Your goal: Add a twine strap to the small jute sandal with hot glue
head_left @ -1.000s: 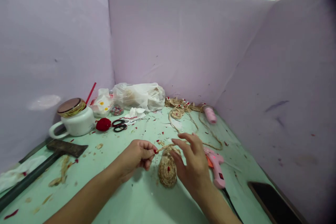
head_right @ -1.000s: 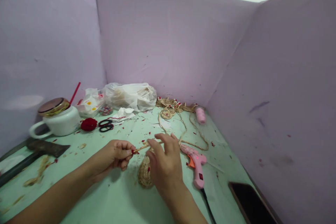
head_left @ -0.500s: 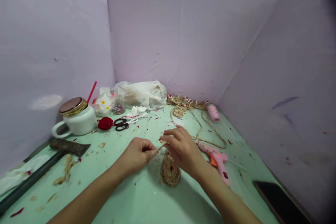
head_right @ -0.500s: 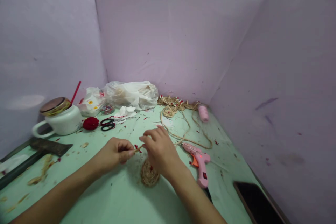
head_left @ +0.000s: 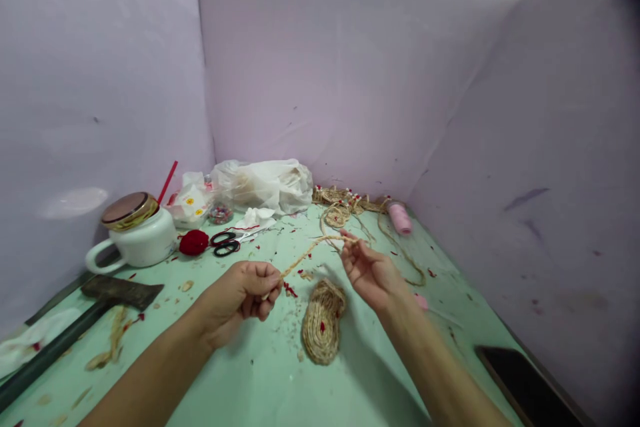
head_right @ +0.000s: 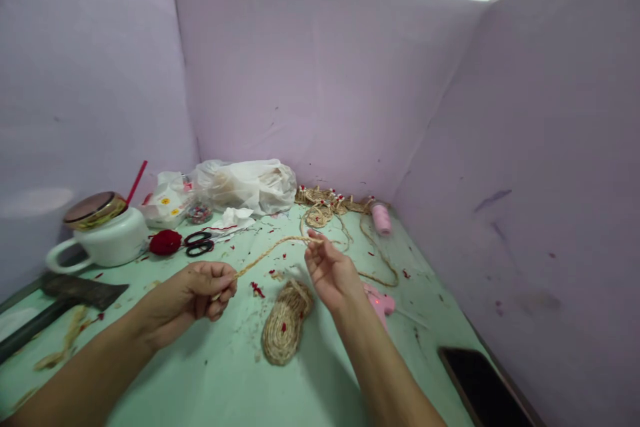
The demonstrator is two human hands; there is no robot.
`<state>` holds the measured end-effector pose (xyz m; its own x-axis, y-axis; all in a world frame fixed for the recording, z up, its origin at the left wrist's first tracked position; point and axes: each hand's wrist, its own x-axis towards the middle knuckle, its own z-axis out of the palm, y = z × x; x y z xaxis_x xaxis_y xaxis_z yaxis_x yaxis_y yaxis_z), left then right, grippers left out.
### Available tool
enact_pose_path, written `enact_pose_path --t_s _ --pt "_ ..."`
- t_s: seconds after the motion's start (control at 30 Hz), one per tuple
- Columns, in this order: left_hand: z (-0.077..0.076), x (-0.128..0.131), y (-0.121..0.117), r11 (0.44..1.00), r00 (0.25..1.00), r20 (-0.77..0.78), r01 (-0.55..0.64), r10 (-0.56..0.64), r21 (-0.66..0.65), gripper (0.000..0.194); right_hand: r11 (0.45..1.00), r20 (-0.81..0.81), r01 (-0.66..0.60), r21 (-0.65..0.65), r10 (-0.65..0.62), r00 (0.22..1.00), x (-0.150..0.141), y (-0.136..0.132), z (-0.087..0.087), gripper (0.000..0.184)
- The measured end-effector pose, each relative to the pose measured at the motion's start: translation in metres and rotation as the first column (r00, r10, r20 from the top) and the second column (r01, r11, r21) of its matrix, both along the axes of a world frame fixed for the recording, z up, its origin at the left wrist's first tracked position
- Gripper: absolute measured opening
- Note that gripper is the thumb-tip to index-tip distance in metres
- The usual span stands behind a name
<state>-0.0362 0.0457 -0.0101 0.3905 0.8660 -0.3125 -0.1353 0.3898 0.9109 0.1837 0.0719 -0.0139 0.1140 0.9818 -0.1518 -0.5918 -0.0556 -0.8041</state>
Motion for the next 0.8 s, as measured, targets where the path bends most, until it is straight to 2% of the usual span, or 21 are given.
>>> enact_pose_path --t_s 0.1,0.17,0.23,0.3,0.4,0.5,0.6,0.7,0.73,0.77,0.8 --pt "0.003 -0.003 0.000 0.998 0.993 -0.106 0.055 -0.050 0.042 0.021 0.997 0.074 0.059 0.052 -0.063 0.995 0.010 0.025 0.021 0.006" --pt "0.005 0.000 -0.002 0.979 0.973 -0.183 0.163 -0.140 0.120 0.021 0.998 0.152 0.048 0.046 -0.054 0.987 0.009 0.043 0.034 0.002" --pt "0.006 0.003 -0.004 0.945 0.950 -0.227 0.260 -0.214 0.198 0.022 1.000 0.213 0.020 0.002 -0.020 0.977 0.002 0.061 0.039 0.012" --pt "0.005 0.006 -0.004 0.929 0.943 -0.258 0.275 -0.210 0.248 0.023 0.998 0.243 -0.004 -0.064 0.019 0.970 -0.008 0.077 0.033 0.028" --pt "-0.003 0.008 0.000 0.951 0.943 -0.301 0.215 -0.142 0.223 0.022 0.985 0.259 -0.040 -0.167 0.083 0.962 -0.022 0.086 0.012 0.030" --pt "-0.017 0.010 0.007 0.991 0.974 -0.210 0.101 -0.081 0.087 0.023 0.959 0.261 -0.137 -0.246 0.202 0.944 -0.029 0.069 0.001 0.026" --pt "-0.026 0.013 0.009 1.000 0.999 -0.052 0.009 -0.010 -0.023 0.026 0.946 0.279 -0.210 -0.247 0.277 0.919 -0.032 0.031 0.007 0.018" --pt "-0.029 0.018 0.006 0.999 0.999 0.033 -0.016 0.017 -0.035 0.028 0.931 0.289 -0.264 -0.251 0.333 0.898 -0.040 -0.008 0.013 0.013" --pt "-0.029 0.019 0.004 1.000 0.999 0.044 -0.013 0.014 -0.028 0.028 0.914 0.278 -0.309 -0.262 0.378 0.883 -0.043 -0.019 0.011 0.014" --pt "-0.029 0.021 0.002 1.000 0.999 0.046 -0.005 0.006 -0.020 0.029 0.884 0.244 -0.402 -0.237 0.455 0.856 -0.047 -0.027 0.008 0.017" --pt "-0.029 0.023 0.000 1.000 0.999 0.037 0.010 -0.010 -0.013 0.029 0.880 0.220 -0.440 -0.182 0.472 0.854 -0.050 -0.032 0.004 0.019"
